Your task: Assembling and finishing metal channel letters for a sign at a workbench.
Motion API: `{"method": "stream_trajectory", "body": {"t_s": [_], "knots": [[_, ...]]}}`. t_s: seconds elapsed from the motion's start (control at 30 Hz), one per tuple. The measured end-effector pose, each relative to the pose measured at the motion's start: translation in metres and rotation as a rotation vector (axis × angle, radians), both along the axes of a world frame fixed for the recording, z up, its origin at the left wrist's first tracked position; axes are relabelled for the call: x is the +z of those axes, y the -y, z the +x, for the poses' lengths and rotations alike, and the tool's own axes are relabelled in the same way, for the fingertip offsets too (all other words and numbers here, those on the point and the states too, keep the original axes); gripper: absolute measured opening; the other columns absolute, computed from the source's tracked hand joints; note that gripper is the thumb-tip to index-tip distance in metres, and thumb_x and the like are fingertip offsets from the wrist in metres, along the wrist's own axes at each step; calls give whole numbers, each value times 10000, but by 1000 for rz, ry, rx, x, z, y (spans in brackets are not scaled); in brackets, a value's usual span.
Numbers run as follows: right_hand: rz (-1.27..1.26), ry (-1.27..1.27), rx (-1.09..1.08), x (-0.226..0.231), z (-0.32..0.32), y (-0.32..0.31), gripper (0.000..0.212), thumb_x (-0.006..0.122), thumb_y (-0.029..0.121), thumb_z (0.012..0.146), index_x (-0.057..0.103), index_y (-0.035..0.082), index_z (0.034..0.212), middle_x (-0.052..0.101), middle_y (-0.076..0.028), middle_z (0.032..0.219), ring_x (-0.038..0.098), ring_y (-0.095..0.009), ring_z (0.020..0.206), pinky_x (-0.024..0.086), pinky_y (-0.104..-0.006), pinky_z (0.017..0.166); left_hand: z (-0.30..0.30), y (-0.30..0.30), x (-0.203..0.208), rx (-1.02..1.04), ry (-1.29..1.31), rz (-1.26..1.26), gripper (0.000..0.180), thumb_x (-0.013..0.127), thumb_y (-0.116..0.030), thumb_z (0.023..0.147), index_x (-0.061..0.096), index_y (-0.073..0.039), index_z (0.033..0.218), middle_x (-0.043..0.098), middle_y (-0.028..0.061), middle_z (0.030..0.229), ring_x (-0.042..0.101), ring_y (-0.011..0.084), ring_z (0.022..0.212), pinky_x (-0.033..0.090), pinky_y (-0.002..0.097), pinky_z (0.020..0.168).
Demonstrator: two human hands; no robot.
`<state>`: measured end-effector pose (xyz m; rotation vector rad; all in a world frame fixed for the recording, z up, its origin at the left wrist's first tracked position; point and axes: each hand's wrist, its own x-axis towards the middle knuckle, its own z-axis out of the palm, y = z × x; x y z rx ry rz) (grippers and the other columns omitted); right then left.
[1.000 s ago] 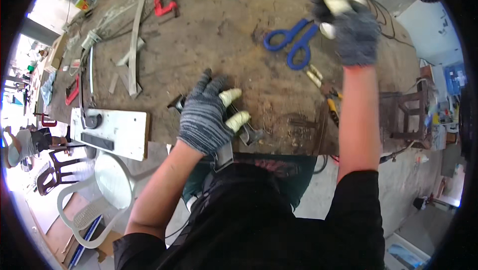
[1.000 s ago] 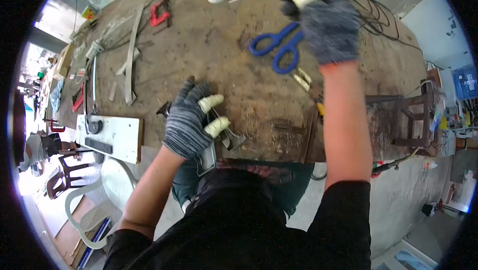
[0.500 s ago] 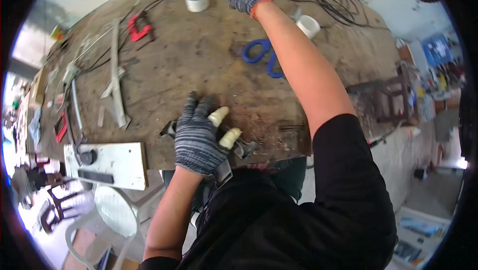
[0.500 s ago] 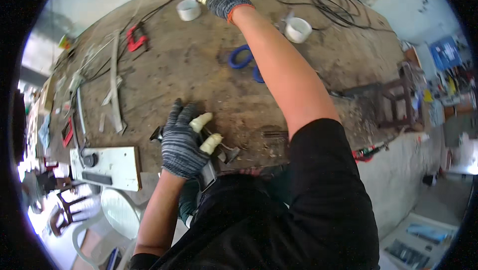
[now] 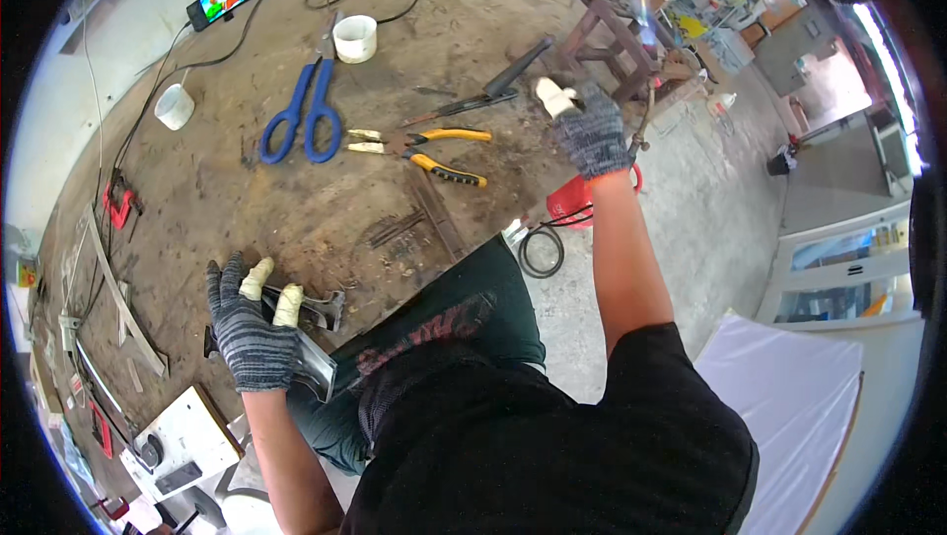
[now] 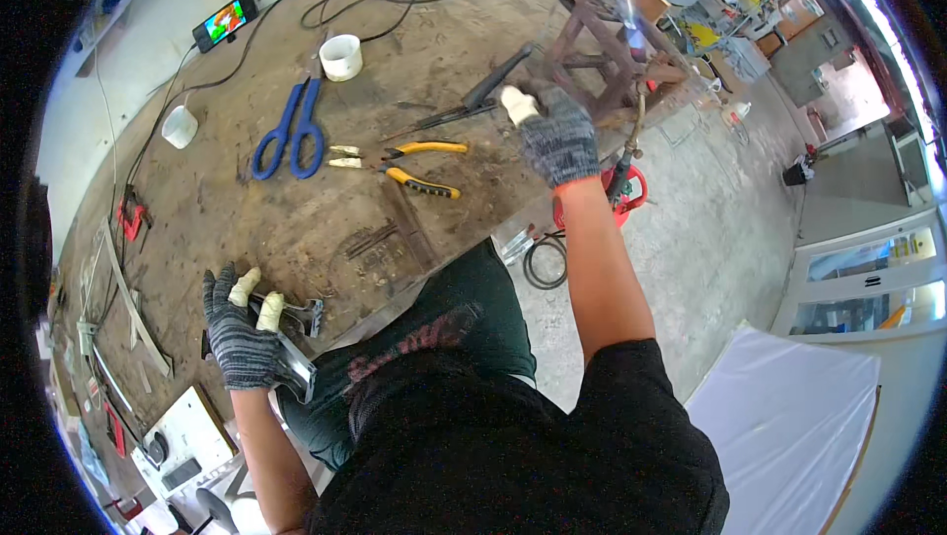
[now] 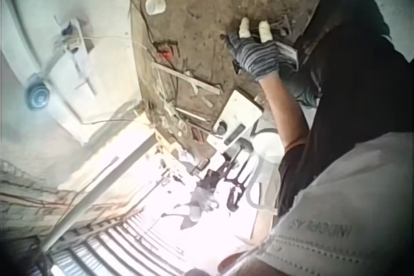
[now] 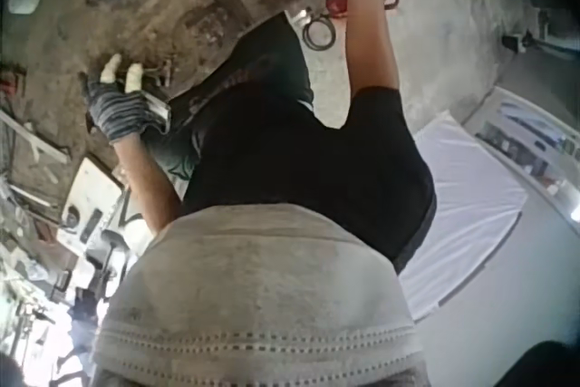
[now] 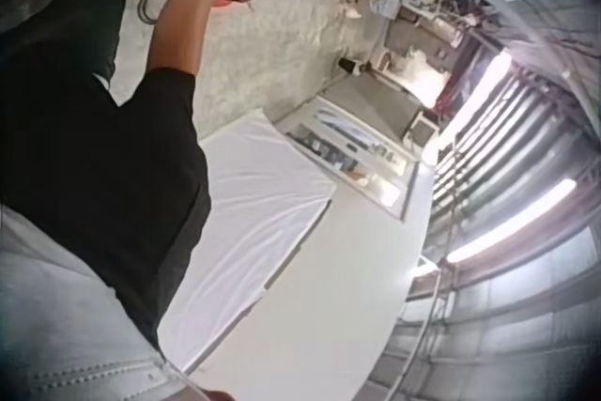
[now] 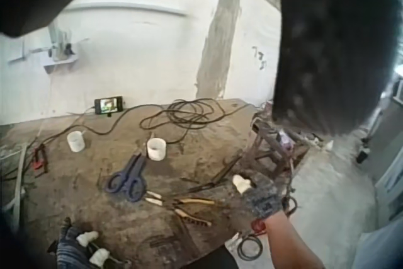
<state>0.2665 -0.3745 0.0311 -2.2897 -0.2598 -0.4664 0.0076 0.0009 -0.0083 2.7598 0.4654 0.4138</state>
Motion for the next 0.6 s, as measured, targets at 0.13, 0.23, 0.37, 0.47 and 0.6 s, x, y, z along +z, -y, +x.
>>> {"method": "stream_trajectory", "body": {"t_s": [0.13, 0.23, 0.37, 0.47, 0.6], "knots": [[241, 63, -90, -49, -10, 21, 330, 753, 283, 951, 732, 20, 1149, 748, -173, 1082, 715, -292, 1020, 542, -382, 932, -1, -4, -6, -3, -8, -20, 488, 797, -347, 862, 708, -97, 1272, 547, 228, 1470, 368, 440, 1469, 319, 525, 1204], [232, 249, -91, -79, -7, 15, 346, 749, 264, 946, 715, -2, 1165, 723, -203, 1136, 693, -333, 1064, 528, -410, 971, 3, -7, -8, 30, -65, 17, 498, 777, -393, 869, 710, -108, 1272, 554, 236, 1457, 410, 439, 1434, 327, 521, 1195], [-2, 541, -19, -99, -3, 4, 403, 752, 249, 901, 695, -8, 1207, 697, -230, 1175, 642, -424, 1102, 484, -494, 1028, -2, -8, -11, -28, 34, -8, 474, 783, -388, 856, 723, -120, 1242, 584, 225, 1418, 480, 432, 1366, 346, 500, 1185], [10, 532, -71, -102, 3, 2, 401, 743, 242, 900, 693, -14, 1205, 697, -229, 1168, 643, -427, 1096, 489, -496, 1017, -4, -10, -14, -40, 85, 44, 409, 744, -377, 888, 731, -139, 1221, 625, 205, 1369, 524, 436, 1316, 363, 474, 1178], [47, 493, -133, -104, 10, -2, 346, 707, 241, 928, 709, -3, 1173, 704, -229, 1154, 652, -426, 1077, 507, -475, 989, -2, -17, -17, -9, 59, 46, 378, 558, -402, 1017, 724, -144, 1238, 645, 170, 1347, 525, 380, 1330, 359, 456, 1185]]}}
